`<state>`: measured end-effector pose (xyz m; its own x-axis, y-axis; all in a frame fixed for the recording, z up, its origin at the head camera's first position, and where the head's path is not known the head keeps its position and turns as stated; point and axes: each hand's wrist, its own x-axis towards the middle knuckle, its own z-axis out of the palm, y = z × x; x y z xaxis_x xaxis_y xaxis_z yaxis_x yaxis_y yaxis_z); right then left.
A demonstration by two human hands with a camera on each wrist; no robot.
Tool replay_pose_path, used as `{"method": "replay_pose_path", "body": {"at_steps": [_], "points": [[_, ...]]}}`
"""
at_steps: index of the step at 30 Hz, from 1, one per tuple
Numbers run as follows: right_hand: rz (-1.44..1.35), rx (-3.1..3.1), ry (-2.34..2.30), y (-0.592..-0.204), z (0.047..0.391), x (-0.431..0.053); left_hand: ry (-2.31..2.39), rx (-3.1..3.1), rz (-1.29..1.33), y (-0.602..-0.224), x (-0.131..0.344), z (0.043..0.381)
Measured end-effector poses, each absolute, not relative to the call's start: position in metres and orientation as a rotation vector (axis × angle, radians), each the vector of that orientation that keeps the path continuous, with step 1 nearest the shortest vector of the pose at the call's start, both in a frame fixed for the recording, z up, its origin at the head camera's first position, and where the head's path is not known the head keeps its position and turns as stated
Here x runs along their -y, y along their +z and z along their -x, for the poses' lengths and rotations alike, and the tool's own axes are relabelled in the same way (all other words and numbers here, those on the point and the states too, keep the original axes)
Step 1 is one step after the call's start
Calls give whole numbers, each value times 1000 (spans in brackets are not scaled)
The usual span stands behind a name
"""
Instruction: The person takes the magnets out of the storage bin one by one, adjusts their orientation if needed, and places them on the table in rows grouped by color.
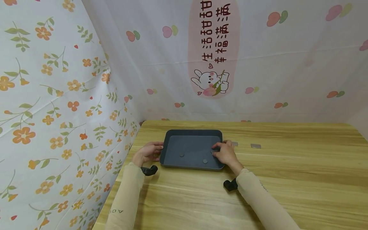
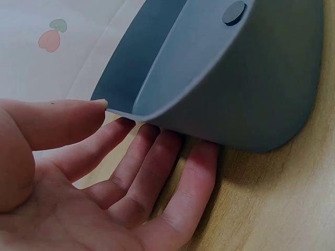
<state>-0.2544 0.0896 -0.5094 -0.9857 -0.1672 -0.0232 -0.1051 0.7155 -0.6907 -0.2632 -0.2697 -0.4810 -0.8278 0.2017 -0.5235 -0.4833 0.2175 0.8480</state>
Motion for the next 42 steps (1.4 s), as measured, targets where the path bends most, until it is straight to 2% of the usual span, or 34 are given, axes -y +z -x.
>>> {"method": "replay_pose_path", "body": {"at_steps": [42], "points": [[153, -2840, -1113, -503, 254, -87, 1653, -1950, 228, -479, 268, 262]]}}
